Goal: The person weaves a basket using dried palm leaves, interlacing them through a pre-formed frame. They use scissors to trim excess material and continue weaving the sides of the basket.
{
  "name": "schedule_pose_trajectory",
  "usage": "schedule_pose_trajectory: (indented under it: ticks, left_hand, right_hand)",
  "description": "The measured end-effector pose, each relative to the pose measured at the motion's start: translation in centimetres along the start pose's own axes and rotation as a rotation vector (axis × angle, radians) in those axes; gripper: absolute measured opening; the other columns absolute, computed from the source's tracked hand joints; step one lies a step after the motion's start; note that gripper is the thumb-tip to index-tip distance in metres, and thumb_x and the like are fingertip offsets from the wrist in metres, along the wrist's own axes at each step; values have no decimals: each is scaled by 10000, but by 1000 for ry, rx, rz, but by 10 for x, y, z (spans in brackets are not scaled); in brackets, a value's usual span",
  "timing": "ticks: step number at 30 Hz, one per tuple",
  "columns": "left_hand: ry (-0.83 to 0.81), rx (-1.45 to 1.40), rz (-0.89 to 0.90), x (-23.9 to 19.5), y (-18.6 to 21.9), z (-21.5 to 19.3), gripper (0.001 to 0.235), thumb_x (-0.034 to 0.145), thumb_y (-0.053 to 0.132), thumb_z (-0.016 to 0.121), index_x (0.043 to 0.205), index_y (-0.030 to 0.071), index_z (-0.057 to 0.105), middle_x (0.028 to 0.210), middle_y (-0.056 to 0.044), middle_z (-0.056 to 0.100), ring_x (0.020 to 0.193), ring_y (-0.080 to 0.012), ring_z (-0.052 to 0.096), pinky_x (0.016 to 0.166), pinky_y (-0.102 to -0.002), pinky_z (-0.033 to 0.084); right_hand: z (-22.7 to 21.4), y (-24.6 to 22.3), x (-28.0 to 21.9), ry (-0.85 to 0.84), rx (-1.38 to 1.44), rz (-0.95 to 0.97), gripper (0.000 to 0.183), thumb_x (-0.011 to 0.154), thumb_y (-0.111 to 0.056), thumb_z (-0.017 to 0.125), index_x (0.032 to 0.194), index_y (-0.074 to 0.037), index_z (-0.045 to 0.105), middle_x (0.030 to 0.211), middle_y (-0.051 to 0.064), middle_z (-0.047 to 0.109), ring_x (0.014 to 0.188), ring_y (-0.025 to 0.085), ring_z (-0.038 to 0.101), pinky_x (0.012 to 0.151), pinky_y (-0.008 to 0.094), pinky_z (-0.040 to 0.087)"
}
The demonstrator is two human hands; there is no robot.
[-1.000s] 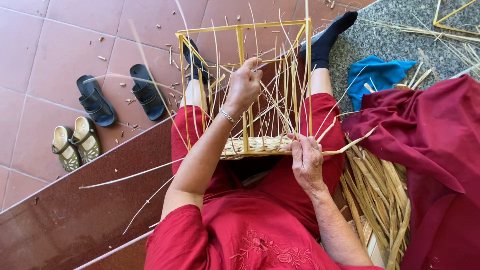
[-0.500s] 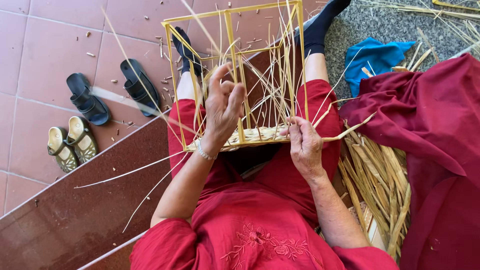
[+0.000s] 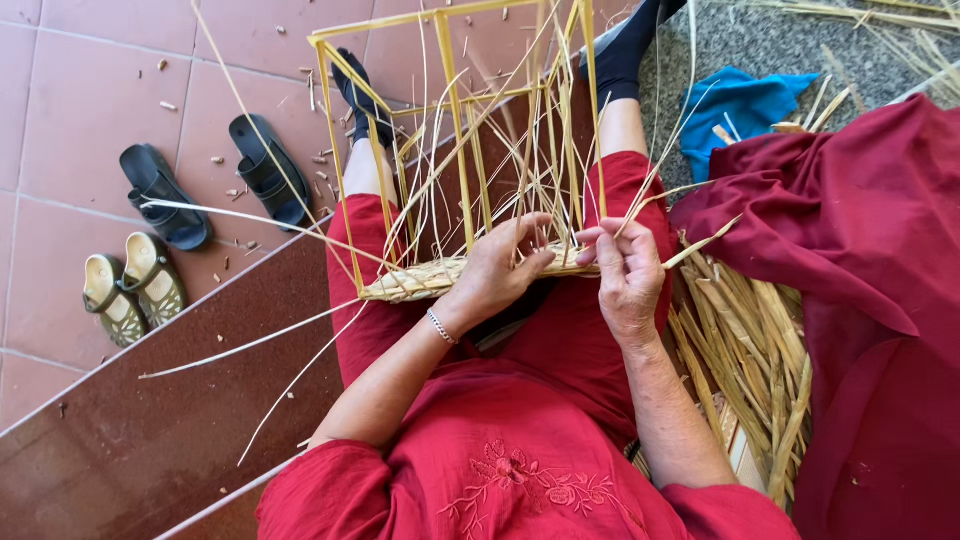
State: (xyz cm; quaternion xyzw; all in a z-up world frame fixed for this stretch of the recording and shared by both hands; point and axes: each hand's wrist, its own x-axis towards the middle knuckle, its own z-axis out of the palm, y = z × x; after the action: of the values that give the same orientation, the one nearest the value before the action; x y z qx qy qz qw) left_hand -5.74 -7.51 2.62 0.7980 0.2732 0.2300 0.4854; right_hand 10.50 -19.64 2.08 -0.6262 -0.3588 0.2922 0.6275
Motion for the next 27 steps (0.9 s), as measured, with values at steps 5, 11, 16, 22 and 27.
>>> schedule_pose_trajectory:
  ticks: [5, 11, 16, 22, 27]
  left_hand:
    - [1, -390, -294, 14, -30, 12, 115, 987, 21, 662, 1094, 8, 625, 882, -22, 687, 745, -87, 653, 673, -250, 587]
    - [106, -462, -282, 10, -32, 18, 258, 953, -21, 638, 1189, 11, 540, 880, -7, 649, 764, -53, 609, 676, -210, 525]
    - [134, -473, -268, 8, -22, 17, 452, 956, -8, 633, 1384, -1, 492, 885, -7, 654, 763, -45, 612, 670, -204, 525]
    - [136, -400, -346, 12, -23, 19, 532, 918, -7, 635, 1424, -9, 468, 817, -12, 648, 682, -46, 610, 601, -210, 526]
    - [117, -362, -322, 9, -17, 18, 371, 945, 32, 650, 1314, 12, 611, 806, -7, 661, 693, -52, 605, 619, -217, 524]
  right_hand:
    - [-2, 3, 2, 4, -34, 43, 190, 1092, -58, 582, 1265, 15, 551, 998, 113, 756, 803, 98, 696, 741, 227, 565]
    - [-1, 1, 11, -15, -85, 76, 323, 1043, -45, 640, 1356, 31, 612, 932, 97, 760, 753, 95, 707, 695, 229, 587]
    - [2, -8, 21, -55, -172, 135, 304, 1013, -46, 665, 1311, 12, 673, 863, 77, 758, 685, 78, 692, 637, 223, 572]
    - [6, -16, 32, -109, -356, 157, 288, 985, -40, 665, 1268, -9, 706, 821, 62, 772, 626, 73, 706, 573, 216, 571]
    - [6, -18, 30, -94, -275, 200, 271, 988, -55, 669, 1253, -10, 703, 834, 68, 771, 653, 80, 709, 600, 218, 580]
